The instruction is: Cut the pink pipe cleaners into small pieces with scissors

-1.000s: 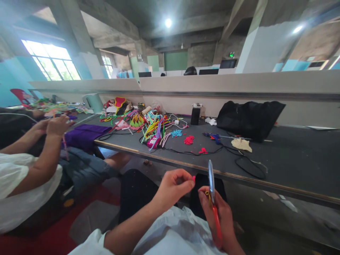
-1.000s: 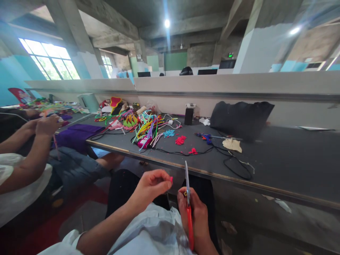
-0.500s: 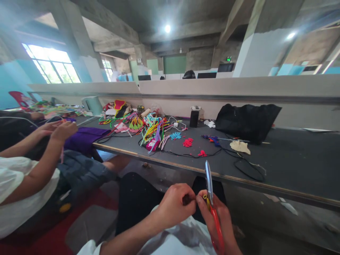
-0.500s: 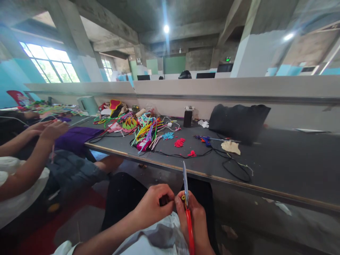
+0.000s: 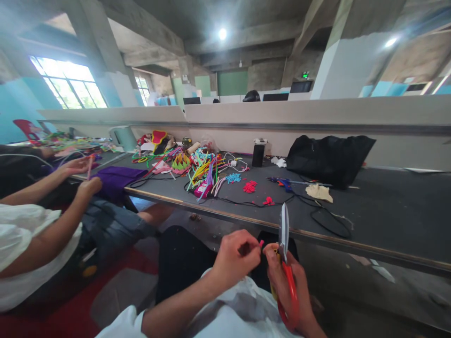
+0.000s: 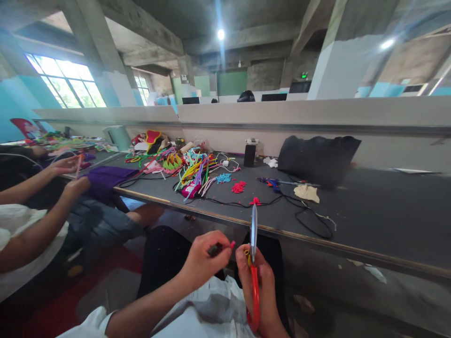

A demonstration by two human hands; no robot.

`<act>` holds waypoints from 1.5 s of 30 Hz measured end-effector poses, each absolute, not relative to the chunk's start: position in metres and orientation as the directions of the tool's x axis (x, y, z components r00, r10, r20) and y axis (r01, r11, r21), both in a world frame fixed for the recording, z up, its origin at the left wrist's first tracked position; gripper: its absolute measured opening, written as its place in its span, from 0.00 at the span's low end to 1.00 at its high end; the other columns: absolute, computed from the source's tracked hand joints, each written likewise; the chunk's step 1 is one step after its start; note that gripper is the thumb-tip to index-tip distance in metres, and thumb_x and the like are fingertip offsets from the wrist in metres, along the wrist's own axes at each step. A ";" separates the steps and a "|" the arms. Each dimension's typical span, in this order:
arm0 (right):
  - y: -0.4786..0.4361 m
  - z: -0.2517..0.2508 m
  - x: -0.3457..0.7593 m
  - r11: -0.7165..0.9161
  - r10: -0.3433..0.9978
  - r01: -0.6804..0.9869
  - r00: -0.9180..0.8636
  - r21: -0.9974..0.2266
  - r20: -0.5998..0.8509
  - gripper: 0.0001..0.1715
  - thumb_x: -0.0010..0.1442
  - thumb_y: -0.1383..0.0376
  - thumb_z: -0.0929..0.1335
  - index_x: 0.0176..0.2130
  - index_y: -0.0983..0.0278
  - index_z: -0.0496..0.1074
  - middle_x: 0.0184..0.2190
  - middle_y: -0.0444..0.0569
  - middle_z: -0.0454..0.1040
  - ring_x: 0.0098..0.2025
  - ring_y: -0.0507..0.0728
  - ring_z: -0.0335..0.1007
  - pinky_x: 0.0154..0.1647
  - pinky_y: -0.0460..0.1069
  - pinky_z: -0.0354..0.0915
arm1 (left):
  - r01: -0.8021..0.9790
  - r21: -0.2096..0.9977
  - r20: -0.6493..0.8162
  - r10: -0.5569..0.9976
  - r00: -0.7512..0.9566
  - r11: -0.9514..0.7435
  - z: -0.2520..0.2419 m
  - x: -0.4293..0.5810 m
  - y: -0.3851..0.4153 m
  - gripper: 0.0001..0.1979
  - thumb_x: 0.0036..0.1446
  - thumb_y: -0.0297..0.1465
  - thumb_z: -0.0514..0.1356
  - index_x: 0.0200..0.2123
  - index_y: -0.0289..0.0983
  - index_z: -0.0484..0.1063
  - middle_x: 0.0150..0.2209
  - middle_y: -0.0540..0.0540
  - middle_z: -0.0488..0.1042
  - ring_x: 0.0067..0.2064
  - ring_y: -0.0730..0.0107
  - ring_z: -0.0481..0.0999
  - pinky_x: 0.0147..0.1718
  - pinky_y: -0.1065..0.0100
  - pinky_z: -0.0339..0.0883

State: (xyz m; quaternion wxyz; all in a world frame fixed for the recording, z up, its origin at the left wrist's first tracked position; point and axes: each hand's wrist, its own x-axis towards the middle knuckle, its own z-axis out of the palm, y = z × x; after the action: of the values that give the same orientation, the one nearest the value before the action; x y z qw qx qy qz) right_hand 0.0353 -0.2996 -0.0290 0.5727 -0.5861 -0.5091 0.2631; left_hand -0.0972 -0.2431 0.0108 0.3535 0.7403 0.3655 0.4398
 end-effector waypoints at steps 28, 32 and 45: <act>-0.303 -0.059 0.028 0.094 0.926 0.813 0.141 -0.575 0.351 0.19 0.62 0.47 0.61 0.36 0.58 0.68 0.21 0.41 0.74 0.22 0.54 0.72 0.23 0.45 0.61 | -0.419 0.906 0.078 0.953 0.292 0.054 0.031 -0.101 -0.240 0.05 0.48 0.29 0.66 0.26 0.33 0.74 0.23 0.52 0.68 0.25 0.79 0.61 0.27 0.74 0.54; -0.303 -0.066 0.030 0.079 0.917 0.855 0.139 -0.512 0.374 0.20 0.64 0.48 0.60 0.34 0.58 0.69 0.19 0.41 0.73 0.21 0.54 0.71 0.22 0.45 0.57 | -0.423 0.904 0.073 0.956 0.285 0.057 0.032 -0.099 -0.242 0.05 0.48 0.29 0.66 0.26 0.33 0.74 0.24 0.51 0.68 0.25 0.80 0.60 0.26 0.74 0.53; -0.301 -0.057 0.036 0.152 0.909 0.608 0.222 -0.779 0.351 0.20 0.64 0.51 0.60 0.30 0.61 0.69 0.19 0.42 0.70 0.19 0.50 0.65 0.21 0.43 0.59 | -0.410 0.907 0.062 0.934 0.352 0.094 0.032 -0.097 -0.241 0.06 0.49 0.30 0.64 0.24 0.34 0.71 0.20 0.52 0.65 0.25 0.78 0.60 0.28 0.72 0.54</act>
State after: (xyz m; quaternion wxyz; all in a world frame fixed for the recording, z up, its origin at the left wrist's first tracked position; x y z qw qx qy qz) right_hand 0.0358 -0.3006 -0.0568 0.4625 -0.6303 -0.6019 0.1630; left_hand -0.0966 -0.2407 0.0316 0.6823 0.4585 0.2856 0.4926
